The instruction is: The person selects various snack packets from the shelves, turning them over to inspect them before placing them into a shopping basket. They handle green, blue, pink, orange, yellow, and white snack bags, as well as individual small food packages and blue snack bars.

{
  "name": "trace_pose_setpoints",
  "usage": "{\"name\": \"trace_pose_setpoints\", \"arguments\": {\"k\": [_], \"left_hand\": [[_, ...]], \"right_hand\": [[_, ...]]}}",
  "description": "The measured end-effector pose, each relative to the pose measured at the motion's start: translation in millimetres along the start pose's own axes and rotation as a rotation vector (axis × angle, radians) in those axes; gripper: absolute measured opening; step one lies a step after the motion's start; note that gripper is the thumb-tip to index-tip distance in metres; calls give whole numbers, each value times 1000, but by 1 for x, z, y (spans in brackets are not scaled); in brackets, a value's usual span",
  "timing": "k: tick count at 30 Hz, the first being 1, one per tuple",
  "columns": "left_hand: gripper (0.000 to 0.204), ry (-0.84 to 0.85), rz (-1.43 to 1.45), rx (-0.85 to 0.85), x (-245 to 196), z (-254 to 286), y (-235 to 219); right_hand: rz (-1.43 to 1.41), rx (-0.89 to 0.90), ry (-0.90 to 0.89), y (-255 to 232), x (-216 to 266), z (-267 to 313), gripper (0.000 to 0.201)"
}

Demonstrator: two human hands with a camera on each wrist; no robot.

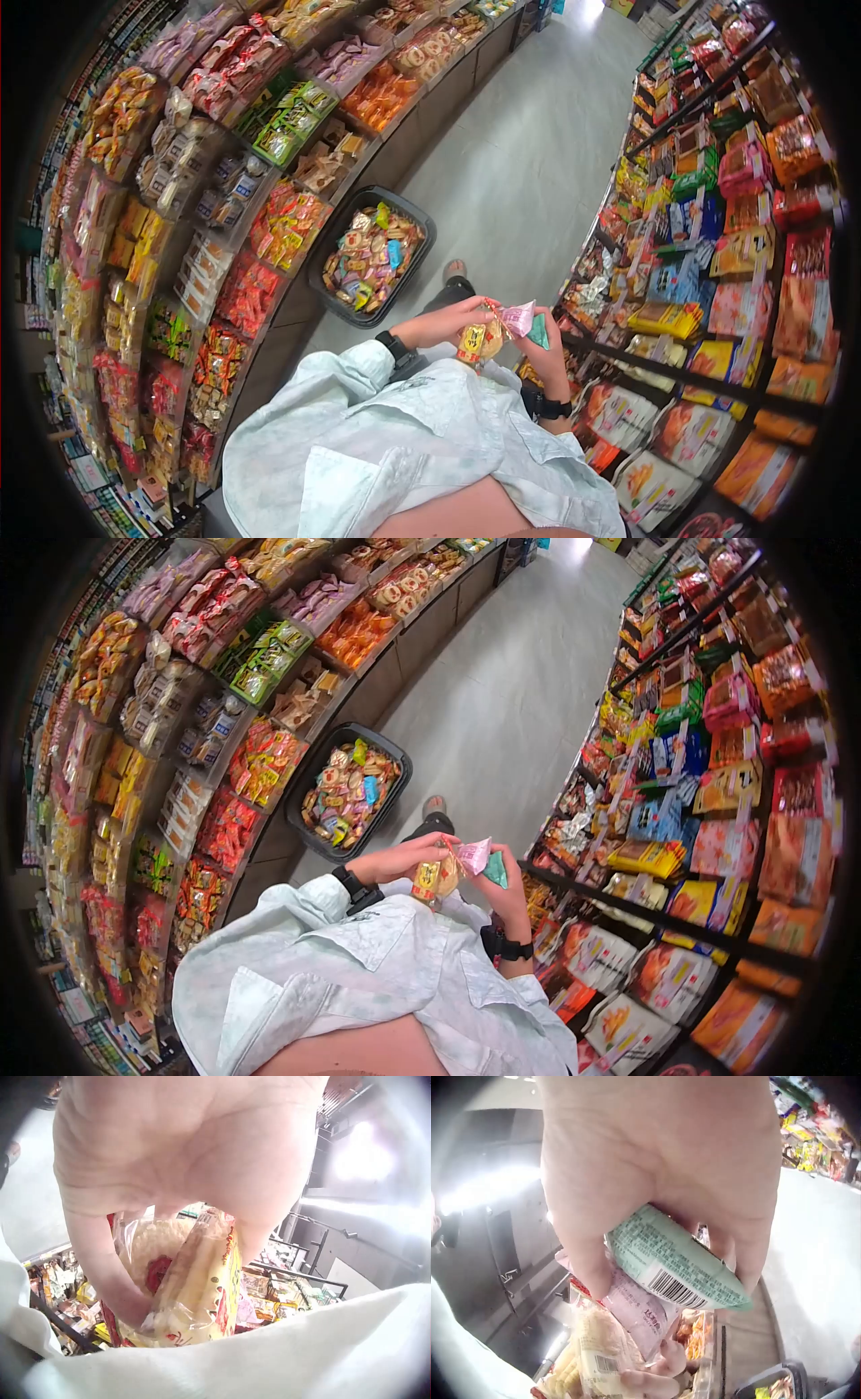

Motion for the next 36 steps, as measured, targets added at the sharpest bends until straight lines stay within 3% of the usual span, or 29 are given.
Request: {"name": "trace_pose_setpoints", "arguments": {"k": [7, 11, 14, 16, 21, 23, 25, 28, 29, 32, 36], "left_hand": [[42, -5, 143, 104, -124, -73, -56], [44, 16, 375, 141, -161, -98, -79], [49, -25, 325, 129, -180, -118, -106], [52, -13, 285, 116, -192, -130, -127], [47, 82, 180, -97, -278, -123, -156], [48, 100, -7, -184, -313, -118, -159], [56, 91, 25, -242, -335, -116, -164], [56, 146, 67, -400, -354, -114, -183], [54, 233, 161, -432, -359, -114, -194], [47, 487, 380, -551, -363, -109, -239], [45, 592, 546, -629, -366, -88, -313]], "right_hand": [[89, -30, -1, -35, 55, -136, 33], [158, 16, 74, -40, 73, -211, 31], [156, 91, 168, -52, 69, -263, 31], [237, 192, 120, -60, 65, -308, 31], [314, 420, -37, -63, 73, -432, 32], [325, 503, -29, -55, 87, -476, 34], [340, 587, -19, -44, 92, -517, 35], [452, 754, -119, -17, 104, -569, 40], [488, 804, -156, -6, 107, -585, 41], [498, 837, -99, 22, 94, -625, 42], [519, 916, -128, 77, 84, -675, 43]]}}
Point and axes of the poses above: each hand's wrist, its own z-axis away from the middle knuckle, its own y-axis out of the palm, x = y × z, the point moved 5 cm from there along -z, towards the middle knuckle, and after that the axes turned 9 degrees about -y, right-handed, at the moved point
